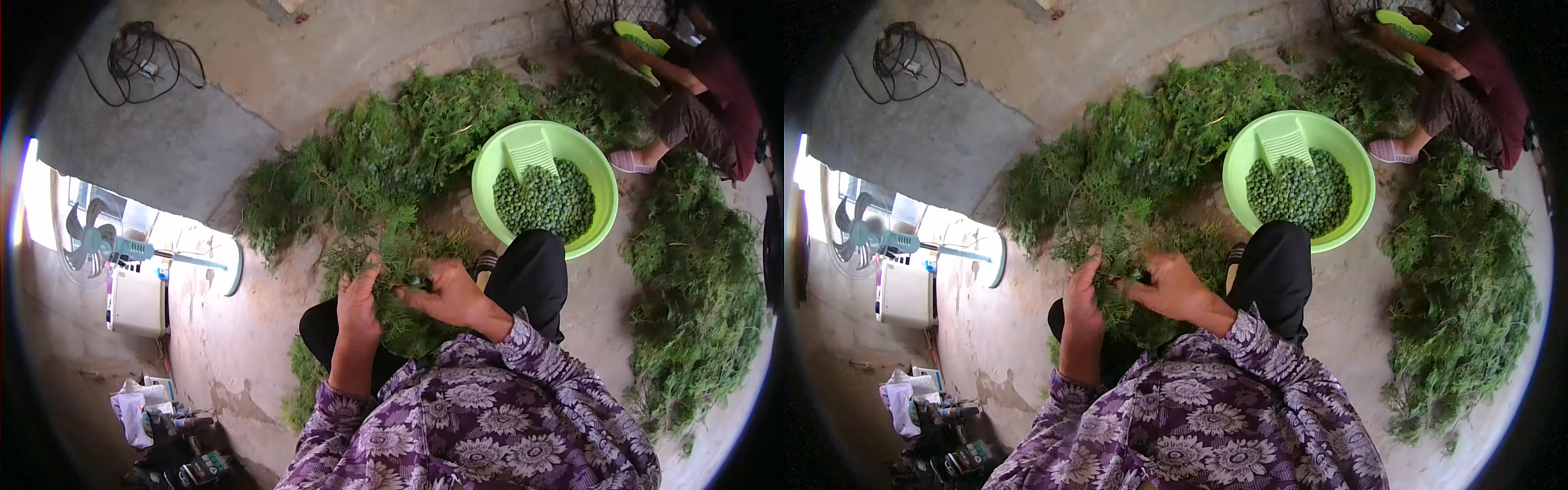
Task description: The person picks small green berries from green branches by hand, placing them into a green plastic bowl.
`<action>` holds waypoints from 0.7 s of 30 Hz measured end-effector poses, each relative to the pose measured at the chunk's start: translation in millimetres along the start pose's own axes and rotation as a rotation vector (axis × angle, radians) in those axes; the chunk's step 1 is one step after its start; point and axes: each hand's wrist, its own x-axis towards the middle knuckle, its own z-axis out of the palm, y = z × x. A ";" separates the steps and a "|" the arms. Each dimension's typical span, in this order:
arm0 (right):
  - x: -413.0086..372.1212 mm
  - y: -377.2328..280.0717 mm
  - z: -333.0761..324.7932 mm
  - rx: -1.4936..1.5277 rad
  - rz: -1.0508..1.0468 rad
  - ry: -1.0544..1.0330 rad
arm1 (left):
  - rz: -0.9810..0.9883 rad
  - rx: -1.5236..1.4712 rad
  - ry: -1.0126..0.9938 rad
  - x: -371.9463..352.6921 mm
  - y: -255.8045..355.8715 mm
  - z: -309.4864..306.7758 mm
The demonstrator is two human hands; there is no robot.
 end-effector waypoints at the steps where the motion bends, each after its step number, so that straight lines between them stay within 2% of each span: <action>1: 0.4 -4.7 -2.9 -0.029 0.092 -0.106 | 0.002 0.001 -0.003 5.0 -7.7 -7.5; 2: 0.4 -7.3 -4.5 -0.058 0.185 -0.211 | -0.003 0.012 -0.001 10.2 -12.0 -12.7; 4: 1.1 -9.1 0.5 -0.043 0.158 -0.214 | -0.007 0.024 -0.002 15.5 -21.1 -18.8; 6: 0.6 -12.7 5.6 -0.029 0.127 -0.218 | 0.085 -0.017 -0.015 16.2 -19.4 -13.9; 7: 0.0 -15.7 7.2 0.182 0.334 -0.288 | 0.089 -0.018 -0.017 16.1 -15.3 -12.7; 8: -0.3 -18.7 8.1 0.396 0.541 -0.356 | -0.031 -0.353 -0.122 14.0 -2.9 -7.2; 9: -0.6 -24.0 7.6 0.398 0.538 -0.358 | -0.152 -0.686 -0.226 13.0 6.9 -3.3; 10: -0.6 -31.7 5.7 0.462 0.641 -0.428 | -0.149 -0.683 -0.223 14.7 11.9 -0.4; 11: 0.6 -37.8 4.1 0.524 0.743 -0.500 | -0.186 -0.768 -0.354 17.5 16.1 3.3; 12: 2.0 -40.5 2.5 0.526 0.738 -0.507 | -0.223 -0.849 -0.486 17.2 21.0 7.6; 13: 2.3 -42.4 0.7 0.582 0.729 -0.492 | -0.199 -0.818 -0.385 11.2 24.7 14.5; 14: 2.3 -45.3 -0.7 0.638 0.721 -0.475 | -0.197 -0.813 -0.380 6.4 30.9 19.0; 15: 2.8 -50.3 -3.1 0.642 0.720 -0.477 | -0.253 -0.872 -0.258 3.2 36.6 23.5; 16: 3.9 -56.2 -6.9 0.653 0.635 -0.611 | -0.308 -0.930 -0.138 3.4 39.6 26.3; 17: 4.4 -61.2 -10.1 0.660 0.548 -0.744 | -0.307 -0.931 -0.138 10.0 38.5 22.3; 18: 2.3 -65.2 -10.5 0.618 0.416 -0.839 | -0.299 -0.995 -0.222 20.6 35.0 12.5; 19: 0.2 -68.6 -12.7 0.740 0.461 -0.846 | -0.291 -1.057 -0.307 28.3 31.4 4.0; 20: -0.8 -70.6 -14.9 0.861 0.503 -0.851 | -0.291 -1.058 -0.308 32.2 28.9 -2.4; 21: 0.1 -70.0 -19.7 0.908 0.568 -0.729 | -0.286 -1.072 -0.397 34.5 27.3 -9.0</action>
